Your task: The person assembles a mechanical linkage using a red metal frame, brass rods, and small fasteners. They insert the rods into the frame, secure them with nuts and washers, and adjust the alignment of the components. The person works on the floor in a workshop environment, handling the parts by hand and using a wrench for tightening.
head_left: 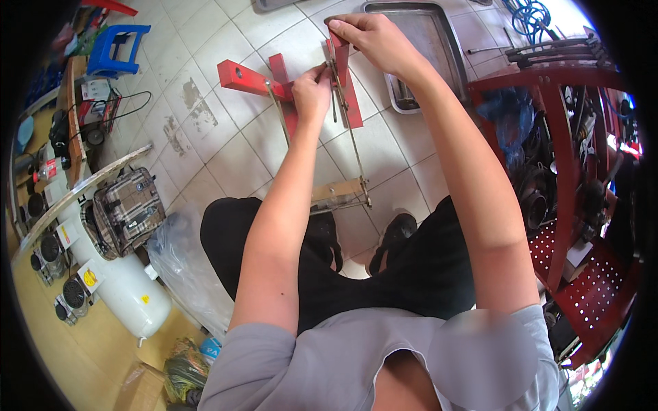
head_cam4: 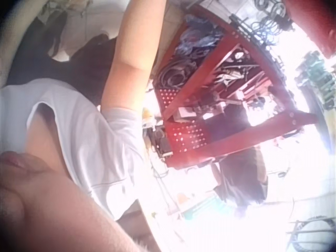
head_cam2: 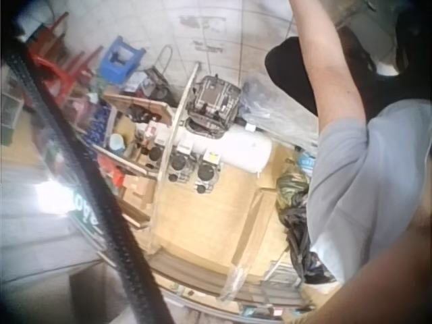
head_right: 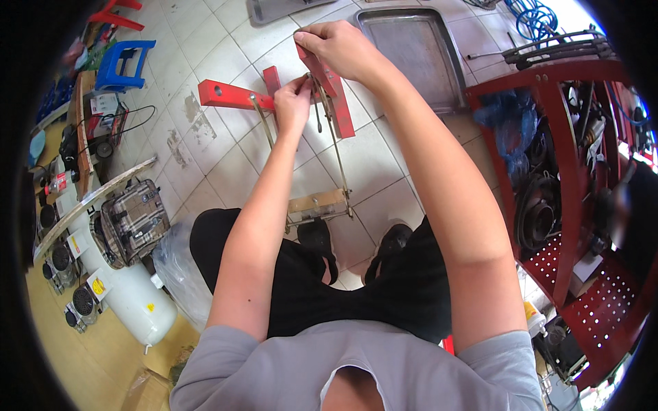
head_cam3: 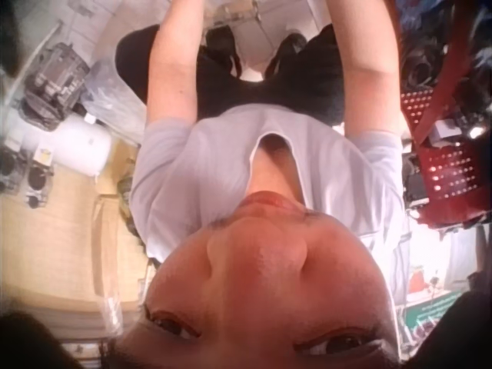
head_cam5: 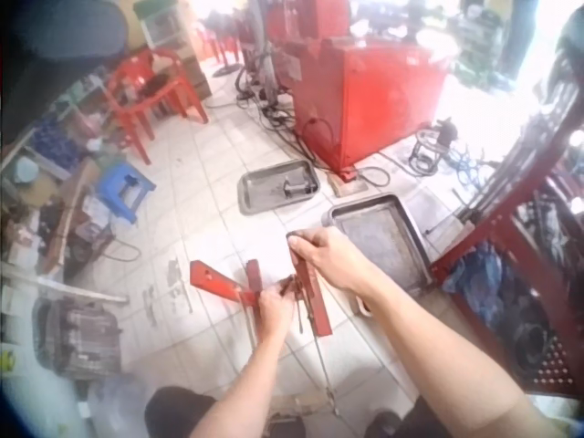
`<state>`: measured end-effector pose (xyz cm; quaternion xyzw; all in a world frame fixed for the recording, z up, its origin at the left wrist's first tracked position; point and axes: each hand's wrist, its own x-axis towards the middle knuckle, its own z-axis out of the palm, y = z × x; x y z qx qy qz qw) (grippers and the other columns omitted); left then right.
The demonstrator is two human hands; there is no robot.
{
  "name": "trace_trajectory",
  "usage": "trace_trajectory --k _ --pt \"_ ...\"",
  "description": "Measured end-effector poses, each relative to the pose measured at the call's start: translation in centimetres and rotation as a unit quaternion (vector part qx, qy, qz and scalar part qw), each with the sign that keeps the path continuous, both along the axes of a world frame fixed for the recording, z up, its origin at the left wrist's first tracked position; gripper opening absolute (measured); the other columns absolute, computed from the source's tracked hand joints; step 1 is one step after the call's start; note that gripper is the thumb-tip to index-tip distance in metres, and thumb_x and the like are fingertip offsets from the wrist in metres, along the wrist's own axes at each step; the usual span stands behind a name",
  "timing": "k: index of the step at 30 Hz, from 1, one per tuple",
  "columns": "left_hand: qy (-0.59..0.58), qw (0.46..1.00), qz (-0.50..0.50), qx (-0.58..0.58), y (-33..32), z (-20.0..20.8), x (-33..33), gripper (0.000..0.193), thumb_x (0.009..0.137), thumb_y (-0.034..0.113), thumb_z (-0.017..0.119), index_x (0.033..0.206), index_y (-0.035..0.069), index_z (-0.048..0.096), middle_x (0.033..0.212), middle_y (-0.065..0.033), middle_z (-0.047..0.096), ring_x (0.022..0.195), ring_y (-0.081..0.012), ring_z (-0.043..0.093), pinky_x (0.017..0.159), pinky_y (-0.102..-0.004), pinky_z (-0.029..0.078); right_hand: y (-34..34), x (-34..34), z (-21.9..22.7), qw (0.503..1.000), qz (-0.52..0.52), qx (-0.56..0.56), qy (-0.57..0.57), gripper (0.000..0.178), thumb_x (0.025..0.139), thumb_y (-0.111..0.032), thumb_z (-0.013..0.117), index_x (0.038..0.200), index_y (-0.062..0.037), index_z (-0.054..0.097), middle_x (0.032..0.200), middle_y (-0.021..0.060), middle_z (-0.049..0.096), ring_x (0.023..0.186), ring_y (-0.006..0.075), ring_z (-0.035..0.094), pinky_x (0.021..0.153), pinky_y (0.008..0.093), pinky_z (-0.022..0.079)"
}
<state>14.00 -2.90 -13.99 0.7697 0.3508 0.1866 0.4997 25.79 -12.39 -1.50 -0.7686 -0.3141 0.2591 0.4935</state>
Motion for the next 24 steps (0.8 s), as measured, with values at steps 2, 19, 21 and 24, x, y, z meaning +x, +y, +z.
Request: trace_trajectory --k 2,19,21,24 --pt "-0.022 0.996 -0.023 -0.085 0.9 -0.2 0.3 0.023 0.086 0.016 0.061 0.1 -0.001 0.068 0.084 -0.0146 0.069 0.072 -0.0236 0.068 0.066 -0.0314 0.05 0.1 0.0 0.2 1.0 -0.007 -0.009 0.005 0.034 0.089 -0.034 0.054 0.083 -0.0026 0.066 0.068 0.0076 0.061 0.066 0.0171 0.054 0.067 0.0324 0.045" --pt "0.017 0.899 -0.119 -0.422 5.4 1.7 0.3 0.029 0.086 -0.004 0.05 0.114 -0.007 0.059 0.1 -0.0113 0.065 0.084 -0.0157 0.063 0.064 -0.0269 0.049 -0.1 0.3 0.6 0.998 0.016 -0.035 0.039 0.036 0.092 -0.033 0.055 0.104 -0.001 0.066 0.077 0.0009 0.061 0.071 0.0095 0.049 0.068 0.0268 0.042" --pt "0.053 0.939 -0.167 -0.295 4.9 2.4 0.4 0.032 0.089 0.001 0.046 0.119 -0.006 0.056 0.101 -0.0121 0.066 0.082 -0.0146 0.063 0.064 -0.0254 0.045 -0.1 0.2 0.6 0.999 0.014 -0.031 0.042 0.036 0.092 -0.033 0.055 0.104 -0.001 0.066 0.078 0.001 0.061 0.072 0.01 0.049 0.068 0.0272 0.042" --pt "0.085 0.958 -0.184 -0.202 4.0 4.2 0.5 0.031 0.089 0.009 0.052 0.116 -0.004 0.059 0.097 -0.0097 0.068 0.077 -0.012 0.06 0.062 -0.0251 0.042 -0.2 0.2 0.0 0.999 0.006 -0.008 0.033 0.037 0.092 -0.034 0.055 0.104 -0.0009 0.066 0.078 0.0014 0.061 0.071 0.0106 0.049 0.068 0.0277 0.042"
